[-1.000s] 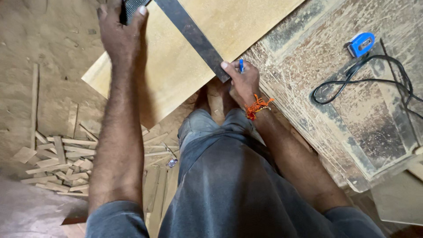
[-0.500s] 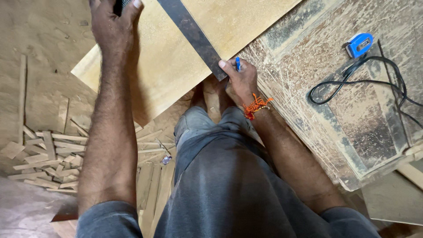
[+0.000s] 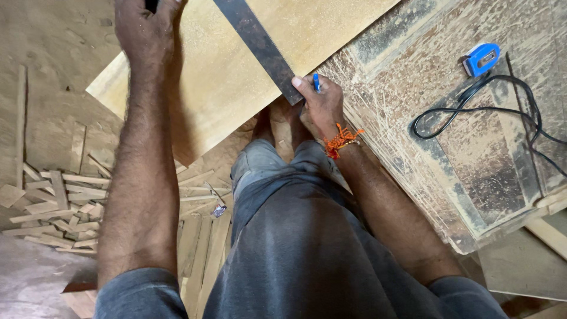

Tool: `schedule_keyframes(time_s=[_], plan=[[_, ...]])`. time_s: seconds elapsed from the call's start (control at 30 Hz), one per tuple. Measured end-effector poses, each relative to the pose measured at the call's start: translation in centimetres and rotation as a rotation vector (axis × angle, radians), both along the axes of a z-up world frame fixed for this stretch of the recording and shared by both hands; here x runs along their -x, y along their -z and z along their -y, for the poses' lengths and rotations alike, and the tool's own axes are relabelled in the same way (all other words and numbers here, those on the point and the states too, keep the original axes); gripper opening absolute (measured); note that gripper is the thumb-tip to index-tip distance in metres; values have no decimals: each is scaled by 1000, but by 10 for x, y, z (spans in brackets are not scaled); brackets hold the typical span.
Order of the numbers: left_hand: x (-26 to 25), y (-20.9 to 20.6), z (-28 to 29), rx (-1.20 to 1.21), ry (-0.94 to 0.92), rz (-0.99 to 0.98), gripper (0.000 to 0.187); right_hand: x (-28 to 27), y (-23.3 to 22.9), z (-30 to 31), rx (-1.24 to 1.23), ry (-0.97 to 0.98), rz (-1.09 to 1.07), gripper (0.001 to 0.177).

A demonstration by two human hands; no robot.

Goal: The person measures a wooden board using a tape measure and a square, marks it with a pen, and cuts it using a circular saw.

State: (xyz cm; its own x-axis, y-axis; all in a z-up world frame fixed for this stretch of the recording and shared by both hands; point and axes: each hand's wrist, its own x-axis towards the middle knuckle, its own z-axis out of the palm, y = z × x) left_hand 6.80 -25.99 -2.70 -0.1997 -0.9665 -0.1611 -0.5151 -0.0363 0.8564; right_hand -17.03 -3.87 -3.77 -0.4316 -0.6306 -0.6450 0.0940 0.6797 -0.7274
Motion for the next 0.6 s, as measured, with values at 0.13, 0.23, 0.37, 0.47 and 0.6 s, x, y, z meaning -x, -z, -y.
schedule_keyframes(time_s=[0.13, 0.23, 0.37, 0.47, 0.6], plan=[[1, -2, 0, -16, 0, -48, 41, 3, 6, -1, -5, -30, -28, 27], [2, -5, -1, -27, -17, -37, 41, 4, 5, -2, 1, -46, 2, 27], [6, -10, 0, -96, -72, -29, 45, 9, -11, -3, 42, -91, -111, 23], [10, -13, 1, -21, -97, -11, 41, 20, -28, -2, -95, 93, -143, 25], [4, -5, 2, -139, -128, 70, 42, 38, -66, 2, 355, -228, -480, 32]])
